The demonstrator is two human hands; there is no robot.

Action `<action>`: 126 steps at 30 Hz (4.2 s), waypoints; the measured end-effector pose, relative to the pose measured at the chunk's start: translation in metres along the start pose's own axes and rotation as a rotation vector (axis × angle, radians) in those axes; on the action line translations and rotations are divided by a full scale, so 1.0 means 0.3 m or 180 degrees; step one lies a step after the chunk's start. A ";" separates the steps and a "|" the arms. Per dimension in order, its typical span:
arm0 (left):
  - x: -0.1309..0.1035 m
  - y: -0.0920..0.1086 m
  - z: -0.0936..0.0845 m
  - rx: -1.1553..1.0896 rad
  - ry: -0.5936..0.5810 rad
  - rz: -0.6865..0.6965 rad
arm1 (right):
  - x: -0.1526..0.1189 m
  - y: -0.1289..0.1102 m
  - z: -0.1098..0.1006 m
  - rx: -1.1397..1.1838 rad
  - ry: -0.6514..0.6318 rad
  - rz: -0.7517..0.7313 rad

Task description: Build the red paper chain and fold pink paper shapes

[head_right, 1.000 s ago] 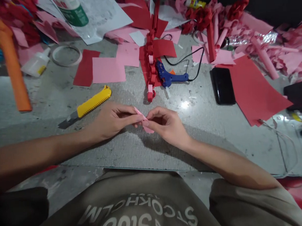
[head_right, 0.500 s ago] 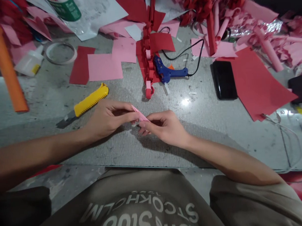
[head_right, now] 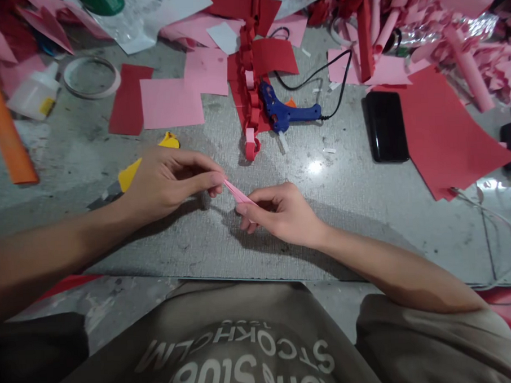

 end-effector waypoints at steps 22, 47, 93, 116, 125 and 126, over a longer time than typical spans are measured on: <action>-0.002 -0.010 0.016 -0.0015 -0.0088 -0.0019 | -0.005 -0.003 0.002 -0.0138 -0.0007 -0.0034; 0.009 0.014 0.005 0.0200 -0.0152 0.0224 | -0.009 -0.020 -0.002 -0.0277 0.0068 -0.0134; 0.008 -0.010 0.013 -0.0261 -0.0100 -0.0047 | -0.013 -0.005 -0.002 -0.0131 -0.0042 0.0019; 0.001 0.010 -0.005 0.0103 0.0015 0.0141 | -0.010 -0.012 -0.005 -0.0130 0.0017 -0.0054; 0.003 -0.007 0.015 -0.0108 -0.0161 -0.0010 | -0.012 -0.010 -0.007 0.0014 -0.0063 0.0052; 0.003 -0.008 0.024 -0.0148 -0.0241 0.0005 | -0.012 -0.010 -0.005 -0.0008 -0.0081 0.0048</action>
Point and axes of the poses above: each hand's wrist, its own x-axis towards the middle knuckle, its own z-axis out of the palm, y = z × x, the point moved 10 cm from there along x, towards the middle knuckle, and after that the axes turned 7 degrees about z, right-handed, at the moved point
